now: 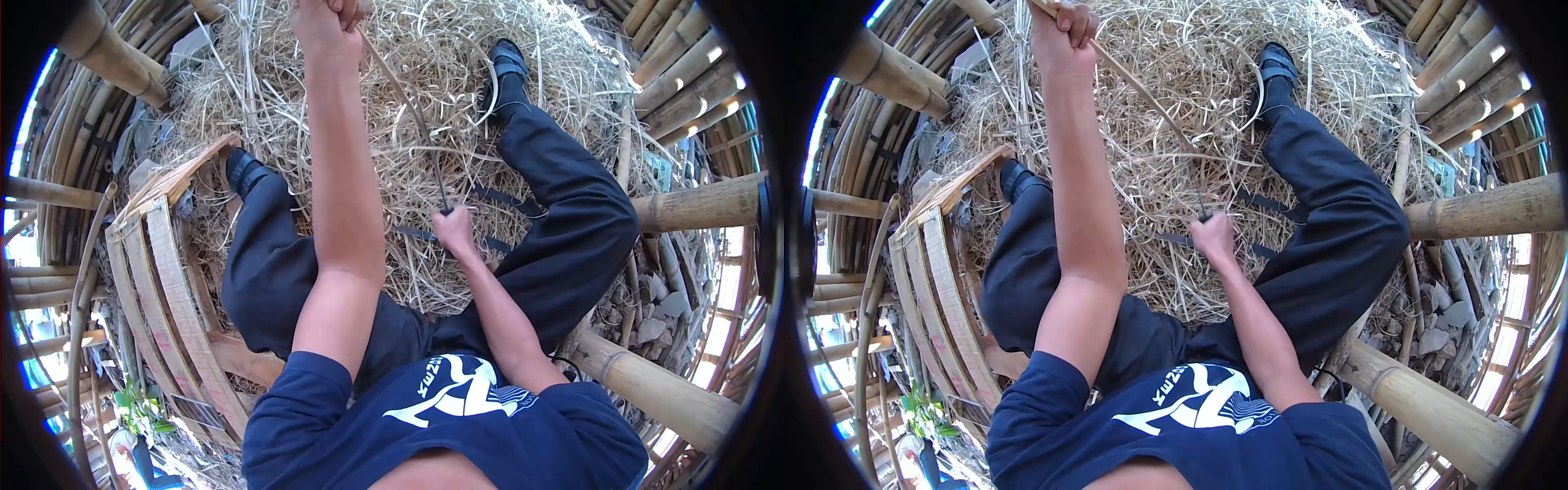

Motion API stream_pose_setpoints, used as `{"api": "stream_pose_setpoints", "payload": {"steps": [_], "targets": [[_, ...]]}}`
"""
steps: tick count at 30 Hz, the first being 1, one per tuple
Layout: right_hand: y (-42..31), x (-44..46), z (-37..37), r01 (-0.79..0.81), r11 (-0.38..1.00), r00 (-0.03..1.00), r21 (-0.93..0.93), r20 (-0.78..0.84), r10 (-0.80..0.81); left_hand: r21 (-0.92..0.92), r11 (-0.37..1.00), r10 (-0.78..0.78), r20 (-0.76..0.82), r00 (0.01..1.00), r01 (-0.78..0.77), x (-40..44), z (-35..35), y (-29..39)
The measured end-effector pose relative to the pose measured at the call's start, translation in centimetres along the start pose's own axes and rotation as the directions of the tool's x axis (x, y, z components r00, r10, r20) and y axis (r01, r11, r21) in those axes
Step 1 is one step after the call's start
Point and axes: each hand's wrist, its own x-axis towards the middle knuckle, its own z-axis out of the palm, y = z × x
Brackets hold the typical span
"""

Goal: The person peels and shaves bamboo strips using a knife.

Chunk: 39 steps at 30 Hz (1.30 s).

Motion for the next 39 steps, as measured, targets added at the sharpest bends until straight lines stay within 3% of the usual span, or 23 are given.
{"api": "stream_pose_setpoints", "payload": {"steps": [2,3,5,6,8,10,11,14,17,18,19,20,22,24,25,26,28,30,31,32,34,37,39], "targets": [[4.3,1.5,1.9,-0.212,0.972,0.977,-0.104,0.010,0.214,-0.001,1.000,-0.005,0.011,1.000,0.005,0.3,0.8,0.4],[3.4,2.2,1.7,-0.203,0.975,0.979,-0.093,0.002,0.204,0.078,0.996,-0.030,-0.040,0.999,0.033,0.3,2.0,1.3],[2.0,1.0,-0.2,-0.417,0.857,0.876,0.302,0.386,0.290,0.156,0.986,-0.037,-0.101,0.994,0.053,-0.1,2.7,1.6],[-0.2,0.3,-1.9,-0.641,0.608,0.731,0.468,0.614,0.298,0.144,0.988,-0.041,-0.097,0.994,0.055,0.1,2.4,1.4],[-2.1,0.4,-3.8,-0.796,0.268,0.587,0.542,0.800,0.124,0.124,0.991,-0.048,-0.016,0.999,0.050,0.5,1.6,1.4],[-5.8,-0.7,-5.4,-0.387,0.766,0.845,0.512,0.530,0.073,0.136,0.988,-0.065,-0.016,0.998,0.067,0.2,1.4,1.4],[-6.9,-0.7,-5.9,-0.161,0.913,0.907,0.375,0.420,-0.013,0.117,0.993,-0.021,-0.025,0.999,0.024,0.0,1.0,1.1],[-10.5,-1.7,-7.0,0.219,0.973,0.968,0.077,0.109,-0.227,0.097,0.995,0.023,-0.035,0.999,-0.019,-0.1,0.8,0.7],[-7.4,-1.4,-4.4,0.235,0.965,0.970,0.119,0.040,-0.241,0.076,0.997,0.028,-0.008,1.000,-0.027,0.0,0.7,0.6],[-5.2,-1.4,-3.2,0.162,0.983,0.983,0.092,0.073,-0.168,0.059,0.998,0.029,0.023,0.999,-0.030,0.1,0.7,0.7],[-1.4,-0.9,-0.8,-0.016,0.998,0.996,0.060,0.083,0.011,0.063,0.998,0.028,0.020,0.999,-0.030,-0.1,1.0,1.2],[3.2,-0.1,1.5,-0.154,0.988,0.988,-0.014,0.010,0.155,0.127,0.992,-0.002,-0.016,1.000,0.004,-0.6,1.6,1.7],[5.1,1.6,2.7,-0.167,0.983,0.985,-0.079,-0.064,0.162,0.181,0.983,-0.018,-0.022,1.000,0.021,0.4,2.5,2.0],[4.1,1.1,1.1,-0.463,0.840,0.848,0.281,0.416,0.328,0.179,0.983,-0.023,-0.066,0.998,0.034,0.1,2.2,1.9],[1.0,-0.1,-1.2,-0.687,0.560,0.691,0.463,0.656,0.303,0.153,0.987,-0.034,-0.097,0.995,0.048,0.2,2.4,1.9],[0.7,0.4,-1.9,-0.820,0.318,0.542,0.475,0.824,0.167,0.144,0.989,-0.025,-0.088,0.996,0.037,0.4,2.4,1.7],[-1.6,0.5,-3.5,-0.822,0.284,0.542,0.494,0.832,0.121,0.140,0.990,-0.012,-0.037,0.999,0.017,0.1,2.2,1.8],[-5.2,-0.3,-4.8,-0.366,0.768,0.874,0.526,0.479,0.089,0.128,0.992,-0.009,-0.040,0.999,0.014,0.1,2.0,1.9],[-7.0,-0.5,-5.7,-0.137,0.916,0.948,0.377,0.317,0.011,0.119,0.993,-0.014,-0.029,0.999,0.018,0.2,1.9,1.9],[-7.8,0.1,-5.8,0.081,0.973,0.984,0.216,0.139,-0.113,0.111,0.994,-0.024,-0.023,0.999,0.026,0.1,1.7,1.8],[-12.1,-2.1,-7.7,0.354,0.888,0.935,0.292,-0.085,-0.345,0.111,0.993,-0.027,-0.033,0.999,0.031,0.2,1.1,1.4],[-11.7,-1.8,-6.9,0.443,0.793,0.896,0.418,-0.165,-0.413,0.090,0.995,0.055,-0.047,0.997,-0.051,0.3,0.1,0.3],[-7.5,-0.9,-3.9,0.392,0.854,0.920,0.343,-0.157,-0.359,0.095,0.994,0.060,-0.050,0.997,-0.055,0.5,0.0,0.2]]}}
